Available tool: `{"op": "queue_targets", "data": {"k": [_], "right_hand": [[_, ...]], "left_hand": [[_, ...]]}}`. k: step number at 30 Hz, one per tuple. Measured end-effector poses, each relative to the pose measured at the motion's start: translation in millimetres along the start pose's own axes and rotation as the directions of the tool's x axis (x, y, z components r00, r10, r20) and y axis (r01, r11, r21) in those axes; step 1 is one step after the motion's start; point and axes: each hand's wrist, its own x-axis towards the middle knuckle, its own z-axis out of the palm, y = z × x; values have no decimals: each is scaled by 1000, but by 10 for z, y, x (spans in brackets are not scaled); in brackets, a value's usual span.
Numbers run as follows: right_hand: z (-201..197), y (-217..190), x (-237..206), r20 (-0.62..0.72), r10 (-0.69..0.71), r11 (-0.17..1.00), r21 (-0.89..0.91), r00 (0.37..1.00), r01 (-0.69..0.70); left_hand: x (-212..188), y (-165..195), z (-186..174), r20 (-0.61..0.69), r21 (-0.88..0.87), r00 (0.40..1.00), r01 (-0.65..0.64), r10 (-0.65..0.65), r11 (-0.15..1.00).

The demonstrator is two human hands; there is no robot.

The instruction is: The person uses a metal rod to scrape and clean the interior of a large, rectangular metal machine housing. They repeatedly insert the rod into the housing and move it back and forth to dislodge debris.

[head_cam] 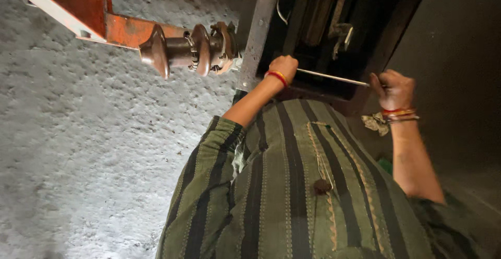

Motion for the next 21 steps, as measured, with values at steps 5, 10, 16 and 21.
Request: {"op": "queue_targets", "data": {"k": [5, 10, 16, 21], "right_hand": [[260, 102, 238, -34, 137, 990, -23, 990, -138], [5, -200, 1150, -212, -46, 999, -4, 976, 46], [47, -1307, 1872, -123, -450, 892, -27, 884, 451], [-84, -1594, 2013, -131, -458, 886, 8, 879, 463]], "left_hand": [[-24, -109, -52, 59, -17, 998, 14, -13, 1000], [59, -397, -43, 0, -239, 999, 47, -48, 970], [139, -602, -18, 71, -327, 995, -43, 70, 944], [152, -634, 45, 43, -299, 996, -68, 84, 952]]}}
